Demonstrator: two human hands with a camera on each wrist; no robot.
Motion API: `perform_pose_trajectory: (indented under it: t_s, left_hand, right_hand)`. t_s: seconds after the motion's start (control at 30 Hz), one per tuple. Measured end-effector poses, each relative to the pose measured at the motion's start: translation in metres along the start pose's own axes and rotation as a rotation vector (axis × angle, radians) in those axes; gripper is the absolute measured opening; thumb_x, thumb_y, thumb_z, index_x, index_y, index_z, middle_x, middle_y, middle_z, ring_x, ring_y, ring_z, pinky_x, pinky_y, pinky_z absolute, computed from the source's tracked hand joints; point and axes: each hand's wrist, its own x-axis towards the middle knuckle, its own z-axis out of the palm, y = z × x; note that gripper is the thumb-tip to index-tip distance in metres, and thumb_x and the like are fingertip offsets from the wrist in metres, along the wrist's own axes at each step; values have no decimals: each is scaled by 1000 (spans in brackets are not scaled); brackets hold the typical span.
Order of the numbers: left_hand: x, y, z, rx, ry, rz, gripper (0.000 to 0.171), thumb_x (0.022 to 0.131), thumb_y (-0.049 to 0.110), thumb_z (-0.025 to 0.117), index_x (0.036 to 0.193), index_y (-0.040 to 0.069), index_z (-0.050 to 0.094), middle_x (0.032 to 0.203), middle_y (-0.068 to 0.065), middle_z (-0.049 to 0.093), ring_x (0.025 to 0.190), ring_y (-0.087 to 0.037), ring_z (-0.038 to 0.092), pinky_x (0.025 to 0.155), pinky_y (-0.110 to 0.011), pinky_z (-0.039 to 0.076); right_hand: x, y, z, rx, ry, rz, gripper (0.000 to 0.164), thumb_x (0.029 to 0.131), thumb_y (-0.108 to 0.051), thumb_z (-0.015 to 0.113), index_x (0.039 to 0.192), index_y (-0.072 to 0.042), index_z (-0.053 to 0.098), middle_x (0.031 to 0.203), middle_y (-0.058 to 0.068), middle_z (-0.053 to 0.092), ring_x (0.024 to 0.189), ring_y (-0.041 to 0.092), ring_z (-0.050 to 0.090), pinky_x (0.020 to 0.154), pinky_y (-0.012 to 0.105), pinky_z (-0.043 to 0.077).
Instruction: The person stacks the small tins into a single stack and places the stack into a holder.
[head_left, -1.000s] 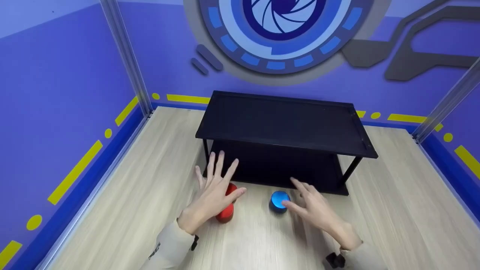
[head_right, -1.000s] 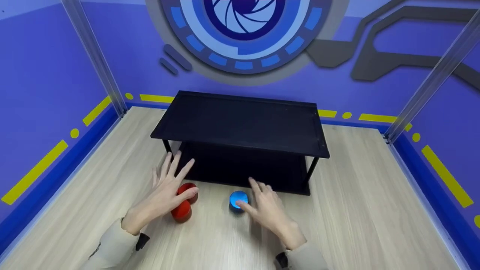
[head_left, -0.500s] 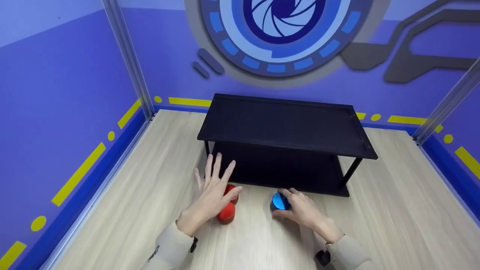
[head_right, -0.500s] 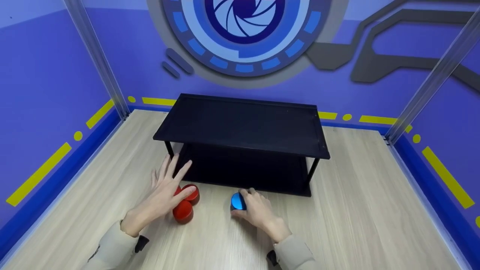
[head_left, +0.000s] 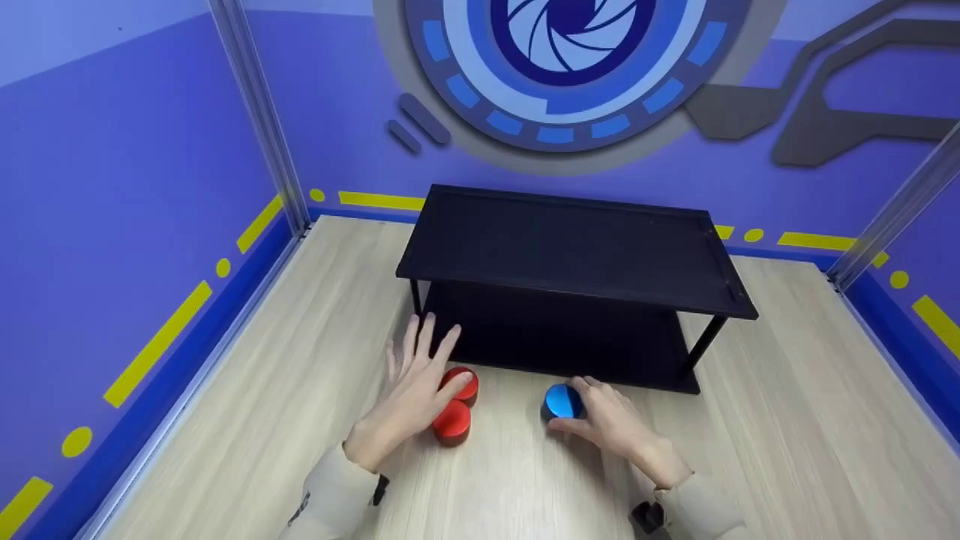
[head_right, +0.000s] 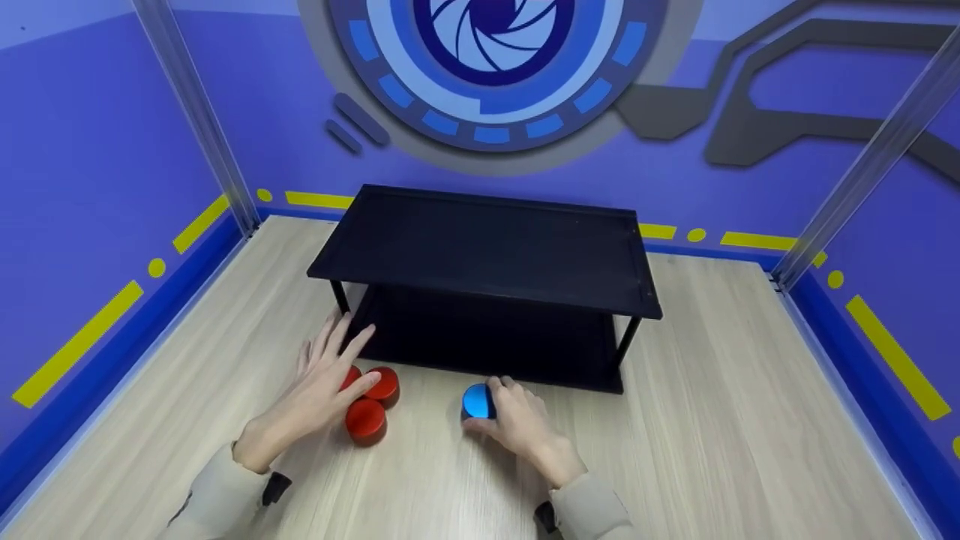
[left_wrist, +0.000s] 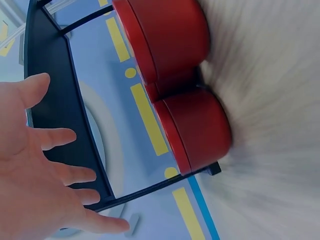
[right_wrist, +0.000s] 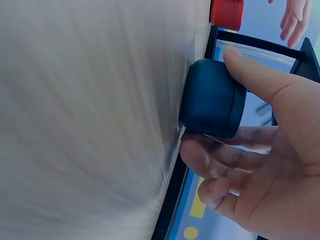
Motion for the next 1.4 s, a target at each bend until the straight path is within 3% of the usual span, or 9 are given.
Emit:
perform_pose_trajectory:
  t_s: [0.2,0.33,0.5,0.63,0.77,1.07,1.27,1.4]
  left_hand:
    - [-2,-11,-10,-41,-60,-37,68,97,33,52,155,16,19,158,-22,22,147,-41,16,115,-64,15]
    - [-3,-22,-15,-100,-135,-83,81,90,17,58,156,14,12,157,-21,23,146,-39,20,115,-57,25]
    - [-5,-33,-14,-122,-262,-138,93,81,5,66,156,11,10,159,-22,19,147,-38,18,117,-54,23]
    - [-5,-37,-7,-129,-308,-160,91,81,5,69,154,8,16,157,-25,21,146,-43,19,116,-55,22]
    - [-3,-40,-1,-143,-311,-177,86,81,3,70,153,7,22,155,-24,27,145,-43,21,116,-55,23]
    - [1,-43,7,-121,-268,-144,75,77,-5,67,144,3,37,142,-24,43,129,-36,45,102,-48,43]
    - [1,-45,8,-126,-252,-165,71,79,-5,67,143,1,37,145,-27,41,133,-39,43,107,-51,40]
    - [0,-48,9,-159,-254,-179,69,80,-6,66,141,0,35,143,-27,44,129,-37,48,103,-49,44]
  right_hand:
    - [2,1,-1,4,14,-37,65,71,-46,80,112,2,62,103,19,68,87,31,69,72,41,57]
    - [2,1,-2,18,12,-45,64,71,-44,81,110,2,62,101,16,68,87,29,68,72,40,57]
    - [1,1,-2,22,4,-30,65,71,-44,81,112,3,62,103,18,68,89,30,68,75,41,57]
    - [1,2,-1,27,2,-33,66,72,-43,81,113,4,61,103,19,68,90,30,68,76,41,57]
    - [0,2,0,36,1,-39,67,72,-43,80,115,5,61,105,21,68,91,32,68,77,42,57]
    - [2,1,1,31,4,-26,64,74,-40,80,116,4,61,104,19,68,90,32,68,76,42,57]
    - [2,1,1,33,-7,0,67,73,-40,81,118,5,60,106,21,67,93,34,68,77,45,56]
    - [1,2,2,42,-9,1,68,72,-40,82,118,5,60,105,20,67,93,33,67,78,44,56]
